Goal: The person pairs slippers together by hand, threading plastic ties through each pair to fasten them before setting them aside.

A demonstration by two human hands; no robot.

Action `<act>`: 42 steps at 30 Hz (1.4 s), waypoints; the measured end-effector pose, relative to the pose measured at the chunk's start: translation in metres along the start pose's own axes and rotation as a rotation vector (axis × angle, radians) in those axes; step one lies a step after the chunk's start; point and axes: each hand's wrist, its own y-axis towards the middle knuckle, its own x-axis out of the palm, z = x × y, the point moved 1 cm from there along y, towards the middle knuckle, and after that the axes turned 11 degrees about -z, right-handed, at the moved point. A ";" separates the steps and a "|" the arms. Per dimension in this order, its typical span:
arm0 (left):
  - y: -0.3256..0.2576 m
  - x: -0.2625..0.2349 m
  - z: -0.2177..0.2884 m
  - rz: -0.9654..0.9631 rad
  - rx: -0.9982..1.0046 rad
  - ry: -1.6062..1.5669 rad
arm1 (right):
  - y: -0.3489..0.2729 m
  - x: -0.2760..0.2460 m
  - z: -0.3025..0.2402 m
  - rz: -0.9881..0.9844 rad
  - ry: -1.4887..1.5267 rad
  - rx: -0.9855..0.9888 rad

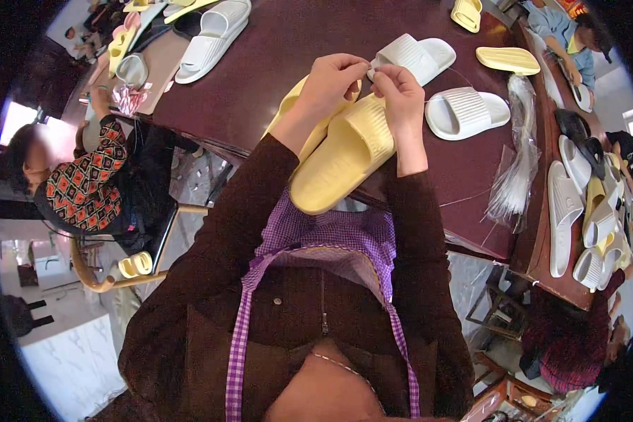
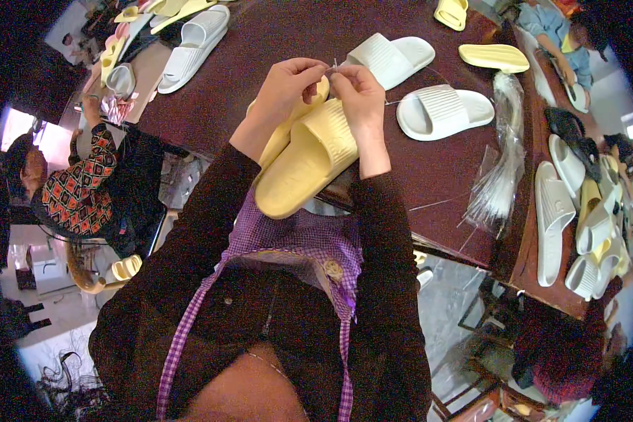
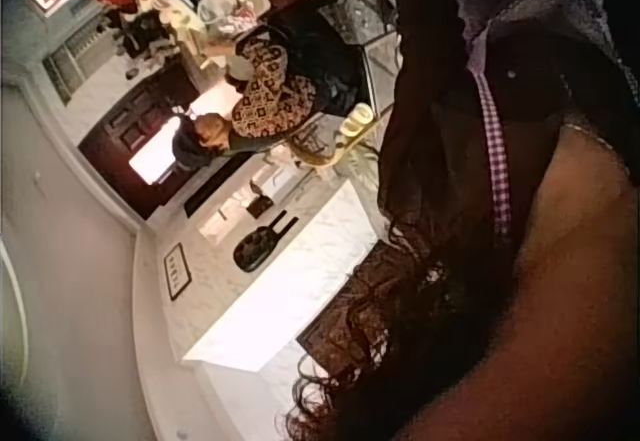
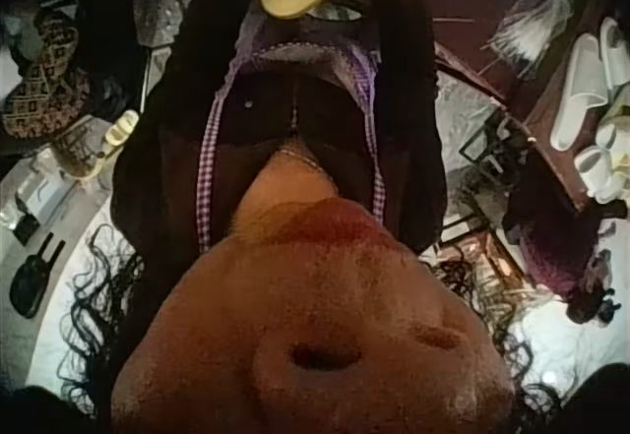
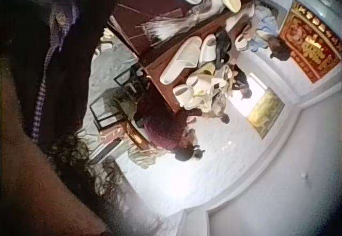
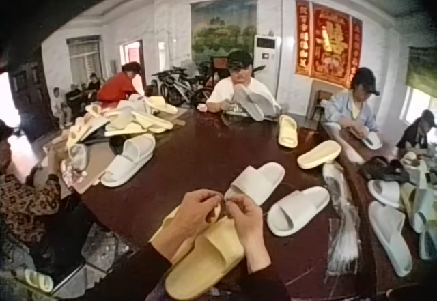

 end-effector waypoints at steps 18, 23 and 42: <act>-0.003 0.003 -0.001 0.052 0.052 0.074 | -0.004 0.008 -0.004 -0.060 -0.065 -0.006; -0.003 0.002 0.001 0.028 0.004 0.043 | -0.003 0.006 0.000 -0.047 -0.082 -0.014; -0.001 -0.002 -0.002 0.072 0.052 -0.060 | -0.004 0.006 -0.003 -0.037 -0.232 0.016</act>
